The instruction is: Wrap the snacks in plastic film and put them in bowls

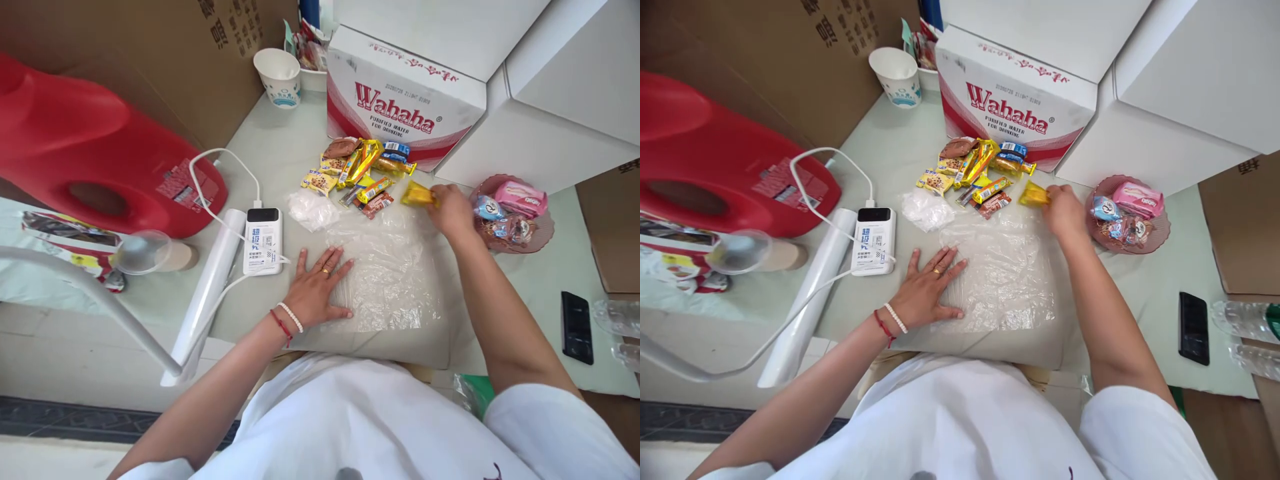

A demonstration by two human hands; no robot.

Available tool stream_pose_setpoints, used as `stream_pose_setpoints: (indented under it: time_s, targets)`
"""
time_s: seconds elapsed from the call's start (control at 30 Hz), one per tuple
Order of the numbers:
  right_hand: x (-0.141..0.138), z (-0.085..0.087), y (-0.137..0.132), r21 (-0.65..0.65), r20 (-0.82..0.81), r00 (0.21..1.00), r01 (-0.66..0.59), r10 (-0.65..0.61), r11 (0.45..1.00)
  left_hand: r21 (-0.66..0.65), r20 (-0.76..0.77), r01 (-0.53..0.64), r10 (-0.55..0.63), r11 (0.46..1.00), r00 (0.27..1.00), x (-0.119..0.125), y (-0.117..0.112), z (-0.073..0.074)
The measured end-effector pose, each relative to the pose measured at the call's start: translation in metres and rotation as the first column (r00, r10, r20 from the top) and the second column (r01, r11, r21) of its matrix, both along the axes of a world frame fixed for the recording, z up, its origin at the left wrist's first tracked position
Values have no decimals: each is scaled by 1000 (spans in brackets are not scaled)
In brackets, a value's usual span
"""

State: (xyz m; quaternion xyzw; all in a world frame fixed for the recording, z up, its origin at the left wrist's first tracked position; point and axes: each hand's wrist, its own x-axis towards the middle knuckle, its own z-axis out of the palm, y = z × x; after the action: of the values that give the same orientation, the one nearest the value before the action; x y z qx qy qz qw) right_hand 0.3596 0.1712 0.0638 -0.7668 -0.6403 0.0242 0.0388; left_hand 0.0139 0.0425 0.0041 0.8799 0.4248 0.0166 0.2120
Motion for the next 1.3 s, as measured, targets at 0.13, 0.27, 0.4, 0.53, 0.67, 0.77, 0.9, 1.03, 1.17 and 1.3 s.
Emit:
stream_pose_setpoints:
  time_s: [0.13,0.27,0.4,0.53,0.67,0.77,0.9,1.03,1.17,1.3]
  targets:
    - [12,29,-74,161,-134,980,-127,149,979,-20,36,-1,2,1000,999,-1,2,0]
    - [-31,21,-125,119,-380,835,-382,397,917,3,68,-31,30,1000,997,-3,0,5]
    - [-69,-16,-142,-58,-414,820,-457,395,888,136,126,-54,37,989,991,-10,-8,8]
    - [-55,-28,-170,17,-459,797,-433,392,901,172,199,60,-94,983,975,-28,-19,5]
    - [-16,-31,-217,95,-474,718,-534,510,840,55,230,208,-215,977,949,-45,-29,1]
    - [-3,-39,-234,107,-491,722,-506,488,856,-26,244,155,-144,988,959,-47,-29,0]
    - [-1,-31,-211,93,-640,646,-471,416,877,-84,352,-26,54,996,934,-38,-10,5]
    - [7,-12,-158,-59,-690,685,-375,233,925,-120,325,-349,369,930,871,-11,22,8]
    - [12,3,-103,-307,-378,917,-251,125,918,69,268,-627,591,776,761,22,38,9]
    - [-5,16,-58,-146,-96,977,-205,192,968,249,418,-715,593,653,688,40,8,17]
